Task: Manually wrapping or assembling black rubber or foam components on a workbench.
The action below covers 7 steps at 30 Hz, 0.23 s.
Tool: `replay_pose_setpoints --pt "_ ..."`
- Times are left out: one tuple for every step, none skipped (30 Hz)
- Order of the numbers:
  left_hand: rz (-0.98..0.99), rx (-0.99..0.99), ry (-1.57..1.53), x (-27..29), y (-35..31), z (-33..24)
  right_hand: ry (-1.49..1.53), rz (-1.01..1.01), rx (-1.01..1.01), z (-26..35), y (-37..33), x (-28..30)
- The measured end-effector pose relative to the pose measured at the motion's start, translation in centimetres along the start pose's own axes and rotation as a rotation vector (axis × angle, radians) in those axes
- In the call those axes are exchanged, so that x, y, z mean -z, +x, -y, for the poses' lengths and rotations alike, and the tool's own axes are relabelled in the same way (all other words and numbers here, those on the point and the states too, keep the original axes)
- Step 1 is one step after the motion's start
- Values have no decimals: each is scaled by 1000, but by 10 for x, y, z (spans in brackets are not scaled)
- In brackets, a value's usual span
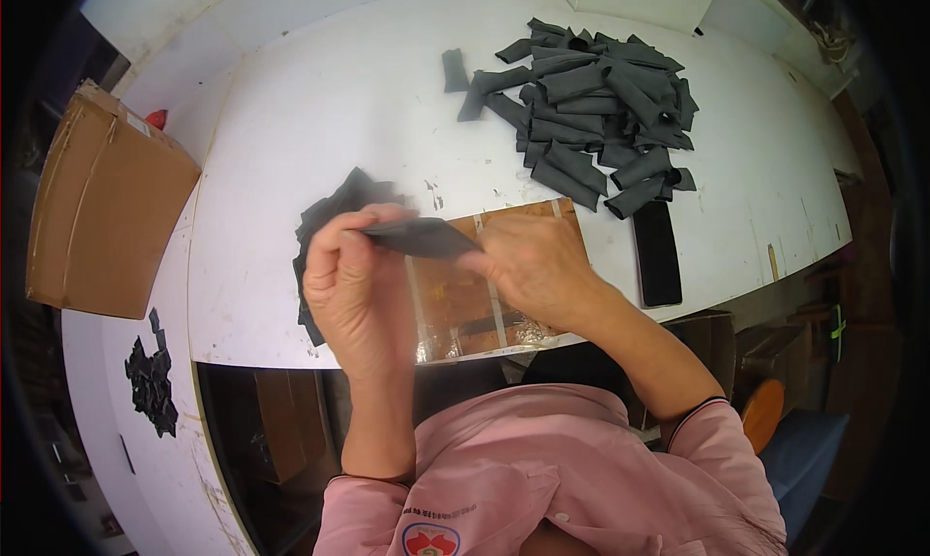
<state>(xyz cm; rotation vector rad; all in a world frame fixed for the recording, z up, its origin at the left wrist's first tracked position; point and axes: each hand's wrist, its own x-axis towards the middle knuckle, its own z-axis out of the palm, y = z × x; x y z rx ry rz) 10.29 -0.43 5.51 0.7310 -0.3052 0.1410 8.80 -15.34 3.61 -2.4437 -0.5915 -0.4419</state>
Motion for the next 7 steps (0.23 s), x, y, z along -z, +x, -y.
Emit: replay_pose_setpoints --pt "1 37 57 7 -1 5 -2 -2 4 -2 -1 -4" --pt "2 74 115 12 -3 8 11 1 -2 -6 -4 -12" --pt "-7 127 94 13 -4 9 24 5 -8 -7 -4 -16" --pt "26 106 162 14 -2 8 28 9 -4 -7 -4 -17" --pt "60 86 230 14 0 6 25 28 0 -6 -5 -16" --pt "67 81 218 15 1 6 23 46 4 -5 -4 -13" --pt "76 75 205 15 1 6 26 50 9 -4 -4 -14"
